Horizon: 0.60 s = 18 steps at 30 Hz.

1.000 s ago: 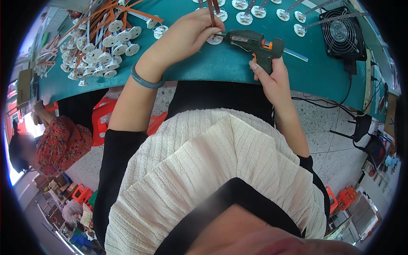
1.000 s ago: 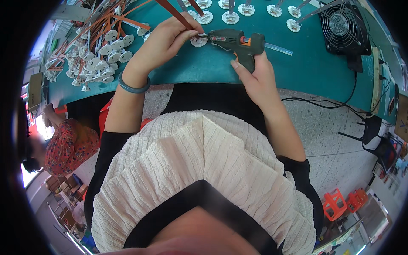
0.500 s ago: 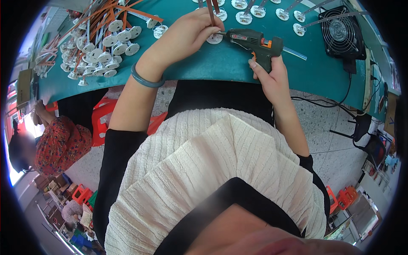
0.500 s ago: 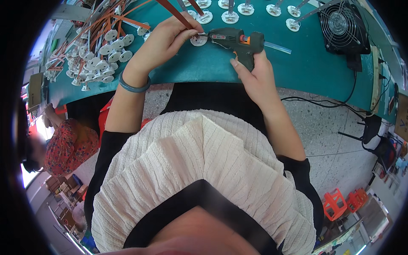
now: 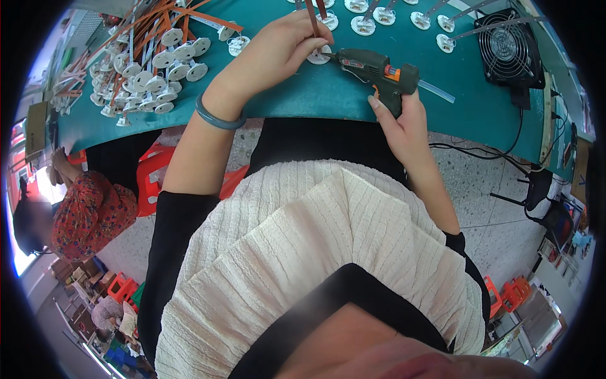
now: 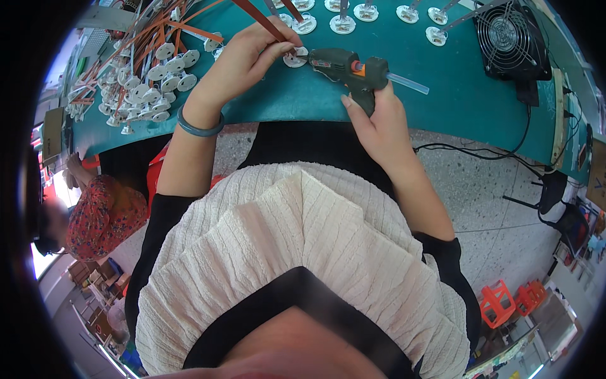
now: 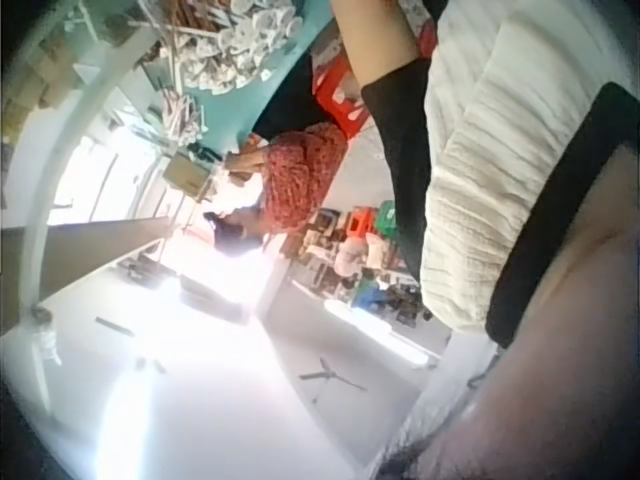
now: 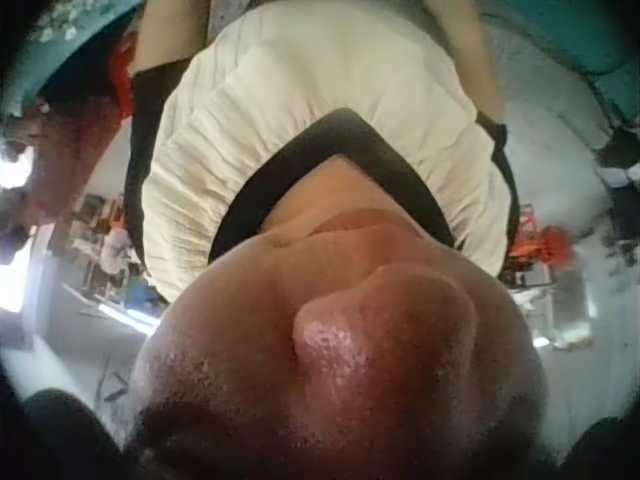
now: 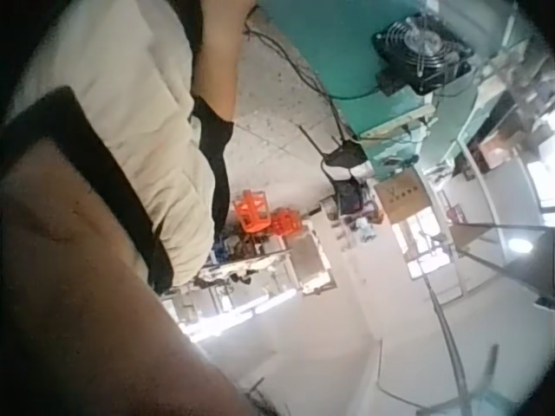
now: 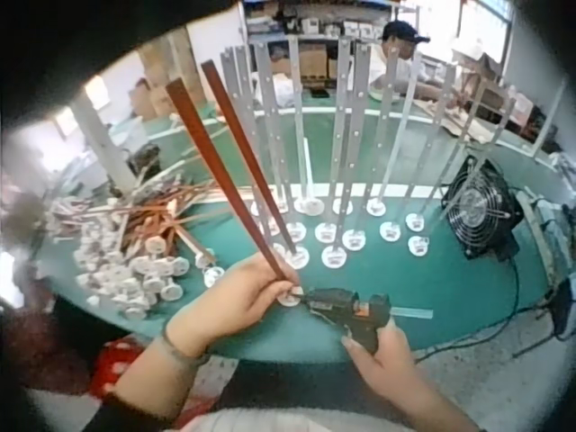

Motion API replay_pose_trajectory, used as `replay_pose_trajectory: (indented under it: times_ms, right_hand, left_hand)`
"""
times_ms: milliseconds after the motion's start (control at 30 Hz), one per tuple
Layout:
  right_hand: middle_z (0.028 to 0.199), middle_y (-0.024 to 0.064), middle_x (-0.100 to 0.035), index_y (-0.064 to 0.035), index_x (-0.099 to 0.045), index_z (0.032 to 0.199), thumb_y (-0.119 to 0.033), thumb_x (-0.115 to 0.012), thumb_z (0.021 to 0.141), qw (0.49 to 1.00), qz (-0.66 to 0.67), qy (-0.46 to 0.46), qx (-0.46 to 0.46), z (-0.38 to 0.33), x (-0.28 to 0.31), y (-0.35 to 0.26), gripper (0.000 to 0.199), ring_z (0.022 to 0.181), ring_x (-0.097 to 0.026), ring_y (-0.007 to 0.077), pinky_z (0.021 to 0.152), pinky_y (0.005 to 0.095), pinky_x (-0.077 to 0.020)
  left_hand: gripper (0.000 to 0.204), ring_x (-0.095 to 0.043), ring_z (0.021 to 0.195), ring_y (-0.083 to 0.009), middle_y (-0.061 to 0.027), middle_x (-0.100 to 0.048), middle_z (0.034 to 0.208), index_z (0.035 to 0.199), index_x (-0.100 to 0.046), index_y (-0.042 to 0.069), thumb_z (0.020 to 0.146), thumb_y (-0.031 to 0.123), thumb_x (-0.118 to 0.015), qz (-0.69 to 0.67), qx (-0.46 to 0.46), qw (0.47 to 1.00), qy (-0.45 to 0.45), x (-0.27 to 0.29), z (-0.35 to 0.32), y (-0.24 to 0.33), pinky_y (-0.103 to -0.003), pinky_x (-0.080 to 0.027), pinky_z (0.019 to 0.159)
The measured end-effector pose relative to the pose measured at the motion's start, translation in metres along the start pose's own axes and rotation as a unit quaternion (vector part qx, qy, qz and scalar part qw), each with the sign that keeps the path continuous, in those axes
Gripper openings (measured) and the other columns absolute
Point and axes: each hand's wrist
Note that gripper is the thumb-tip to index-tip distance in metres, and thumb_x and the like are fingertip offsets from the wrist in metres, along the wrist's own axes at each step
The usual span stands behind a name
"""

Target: The worker uses a hot glue gun to attach LED strips to circular mounting bases on a factory assembly line.

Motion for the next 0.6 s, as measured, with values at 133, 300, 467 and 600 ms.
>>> replay_pose_trajectory:
  times_ms: [133, 300, 467, 600]
  right_hand:
    - [0.093, 0.0037, -0.061, -0.0019, -0.055, 0.117, -0.008, -0.067, 0.09, 0.996, -0.041, 0.029, 0.075, -0.001, -0.004, 0.005, 0.03, 0.074, -0.055, 0.0097, 0.065, 0.0258, -0.0462]
    - [0.095, 0.0069, -0.063, -0.0006, -0.053, 0.121, -0.008, -0.067, 0.09, 1.0, 0.031, -0.002, 0.007, -0.003, 0.002, 0.002, 0.035, 0.068, -0.055, 0.0098, 0.061, 0.0242, -0.0458]
    - [0.097, 0.0136, -0.064, 0.0034, -0.048, 0.127, -0.008, -0.064, 0.088, 0.932, 0.34, -0.046, -0.117, -0.014, 0.055, 0.013, 0.044, 0.063, -0.053, 0.0117, 0.057, 0.0238, -0.0441]
    - [0.102, 0.018, -0.062, 0.0041, -0.045, 0.131, -0.012, -0.062, 0.088, 0.909, 0.41, 0.026, -0.068, -0.039, 0.103, 0.039, 0.049, 0.062, -0.053, 0.0137, 0.055, 0.0234, -0.0425]
  left_hand:
    - [0.013, -0.064, 0.091, -0.026, -0.0116, -0.065, 0.098, 0.101, -0.067, -0.001, 0.095, 0.006, -0.059, 0.0, -0.012, 1.0, 0.006, 0.001, 0.0, 0.0, -0.034, -0.051, 0.081]
    - [0.013, -0.064, 0.091, -0.0315, -0.0148, -0.066, 0.095, 0.099, -0.067, 0.0, 0.092, 0.01, -0.062, -0.027, -0.007, 0.999, 0.025, -0.001, 0.002, 0.002, -0.039, -0.051, 0.081]
    - [0.014, -0.065, 0.083, -0.0312, -0.0134, -0.067, 0.088, 0.09, -0.07, 0.0, 0.089, 0.014, -0.068, -0.053, 0.051, 0.994, 0.076, -0.012, 0.009, 0.027, -0.038, -0.052, 0.075]
    - [0.015, -0.064, 0.078, -0.0326, -0.0132, -0.066, 0.084, 0.088, -0.069, 0.001, 0.088, 0.016, -0.069, -0.062, 0.011, 0.992, 0.106, -0.045, 0.047, 0.049, -0.04, -0.052, 0.071]
Point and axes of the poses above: each hand's wrist, its own z-axis towards the middle knuckle, its own x-axis out of the back of the hand, y = z × x
